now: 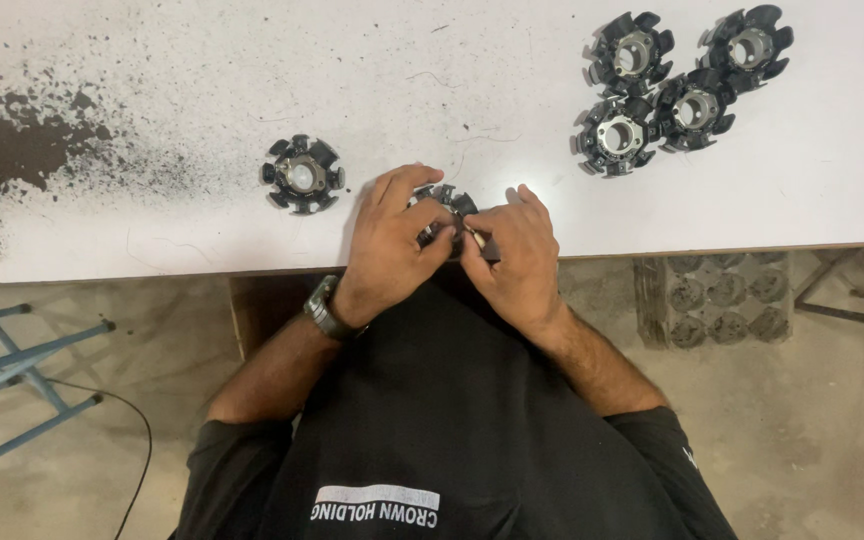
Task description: The person sits at a white workbench and assembles small black plastic components by hand, fitting pieces together one at a time. Completed black rotor-like assemblies with metal hubs accumulate on the table as the person continues fitting parts.
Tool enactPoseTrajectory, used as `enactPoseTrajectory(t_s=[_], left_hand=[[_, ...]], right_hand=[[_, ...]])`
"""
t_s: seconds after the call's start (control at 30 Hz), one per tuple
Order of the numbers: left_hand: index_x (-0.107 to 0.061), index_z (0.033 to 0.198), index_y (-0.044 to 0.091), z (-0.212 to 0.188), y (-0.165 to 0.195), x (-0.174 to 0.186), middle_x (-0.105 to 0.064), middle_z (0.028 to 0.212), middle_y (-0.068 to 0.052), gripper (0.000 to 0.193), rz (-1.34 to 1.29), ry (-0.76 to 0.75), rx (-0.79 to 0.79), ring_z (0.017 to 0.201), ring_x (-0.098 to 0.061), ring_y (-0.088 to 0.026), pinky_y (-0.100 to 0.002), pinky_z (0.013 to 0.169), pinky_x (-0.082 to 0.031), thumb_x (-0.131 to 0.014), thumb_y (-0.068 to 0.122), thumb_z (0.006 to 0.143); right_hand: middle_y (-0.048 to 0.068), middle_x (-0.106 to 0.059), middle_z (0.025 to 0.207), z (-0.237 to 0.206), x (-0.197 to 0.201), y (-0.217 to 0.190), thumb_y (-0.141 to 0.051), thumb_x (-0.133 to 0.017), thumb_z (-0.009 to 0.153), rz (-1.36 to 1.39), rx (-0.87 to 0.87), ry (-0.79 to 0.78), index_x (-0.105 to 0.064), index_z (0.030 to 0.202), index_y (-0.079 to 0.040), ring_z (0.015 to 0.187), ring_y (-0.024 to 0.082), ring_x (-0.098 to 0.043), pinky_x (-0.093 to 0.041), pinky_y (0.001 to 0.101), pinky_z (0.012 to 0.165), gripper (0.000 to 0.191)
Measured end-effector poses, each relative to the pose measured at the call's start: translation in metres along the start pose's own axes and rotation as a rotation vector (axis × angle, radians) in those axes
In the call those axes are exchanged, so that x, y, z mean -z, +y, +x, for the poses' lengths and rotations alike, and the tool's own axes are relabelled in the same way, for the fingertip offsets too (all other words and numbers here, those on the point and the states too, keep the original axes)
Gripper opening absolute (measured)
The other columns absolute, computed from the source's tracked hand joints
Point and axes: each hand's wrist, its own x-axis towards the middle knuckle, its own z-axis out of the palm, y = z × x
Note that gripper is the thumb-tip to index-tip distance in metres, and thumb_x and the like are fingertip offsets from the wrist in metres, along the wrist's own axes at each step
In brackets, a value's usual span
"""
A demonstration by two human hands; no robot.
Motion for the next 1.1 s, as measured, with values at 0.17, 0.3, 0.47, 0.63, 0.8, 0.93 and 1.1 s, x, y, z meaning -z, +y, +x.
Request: enactPoseTrajectory(t_s=[0.17,0.3,0.47,0.63,0.8,0.93,1.1], left_hand=[[-0.069,0.092,0.008,0.001,-0.002,-0.007,-0.062,0.134,-0.009,0.012,0.014,0.019,0.028,0.118,-0.058,-0.027,-0.045,0.102,-0.045,-0.079,0.010,0.085],[-0.065,0.088,0.006,0.000,-0.004,-0.012,-0.063,0.131,-0.009,0.013,0.018,0.009,0.043,0.116,-0.057,-0.029,-0.045,0.100,-0.045,-0.077,0.006,0.083],[-0.061,0.085,0.005,-0.002,-0.005,-0.017,-0.062,0.126,-0.009,0.015,0.055,0.067,0.007,0.113,-0.056,-0.029,-0.045,0.097,-0.045,-0.075,0.004,0.081],[-0.060,0.086,0.006,-0.005,-0.008,-0.023,-0.062,0.125,-0.008,0.015,0.075,0.100,-0.010,0.112,-0.057,-0.028,-0.045,0.098,-0.045,-0.074,0.004,0.081],[-0.059,0.088,0.006,-0.005,-0.006,-0.019,-0.061,0.127,-0.009,0.016,0.019,0.077,-0.002,0.114,-0.058,-0.029,-0.046,0.098,-0.046,-0.073,0.004,0.082],[-0.060,0.101,0.005,-0.001,-0.001,-0.002,-0.055,0.132,-0.016,0.020,0.065,0.121,-0.015,0.116,-0.059,-0.031,-0.047,0.098,-0.049,-0.073,0.007,0.086],[-0.061,0.103,0.002,0.015,0.000,0.016,-0.057,0.119,-0.014,0.028,0.208,-0.131,-0.059,0.102,-0.060,-0.032,-0.046,0.089,-0.051,-0.078,0.015,0.085]], right_hand=[[0.006,-0.068,0.093,0.001,0.002,0.000,-0.003,-0.077,0.086,0.000,-0.029,-0.042,-0.065,0.104,-0.006,0.091,0.027,-0.067,-0.044,0.0559,0.116,0.022],[0.007,-0.069,0.096,-0.001,0.001,0.001,-0.004,-0.078,0.086,-0.007,-0.026,-0.030,-0.065,0.105,-0.006,0.094,0.028,-0.068,-0.045,0.0554,0.116,0.022],[0.007,-0.070,0.100,-0.003,0.002,-0.001,-0.001,-0.078,0.087,-0.003,0.021,0.011,-0.065,0.105,-0.006,0.096,0.026,-0.069,-0.045,0.0551,0.117,0.023],[0.008,-0.070,0.100,-0.002,-0.001,-0.004,0.001,-0.080,0.085,-0.081,0.082,0.009,-0.067,0.104,-0.006,0.100,0.027,-0.069,-0.045,0.0548,0.116,0.025],[0.009,-0.069,0.098,-0.004,0.001,-0.004,0.001,-0.081,0.085,-0.148,0.074,-0.045,-0.067,0.104,-0.006,0.105,0.034,-0.069,-0.045,0.0551,0.114,0.024],[0.011,-0.069,0.100,-0.003,0.005,0.003,0.000,-0.078,0.086,-0.047,0.081,0.043,-0.063,0.107,-0.003,0.102,0.034,-0.070,-0.046,0.0567,0.114,0.025],[0.009,-0.068,0.095,-0.004,-0.002,0.007,0.002,-0.074,0.089,0.003,0.004,0.072,-0.061,0.106,-0.004,0.092,0.031,-0.068,-0.049,0.0551,0.113,0.022]])
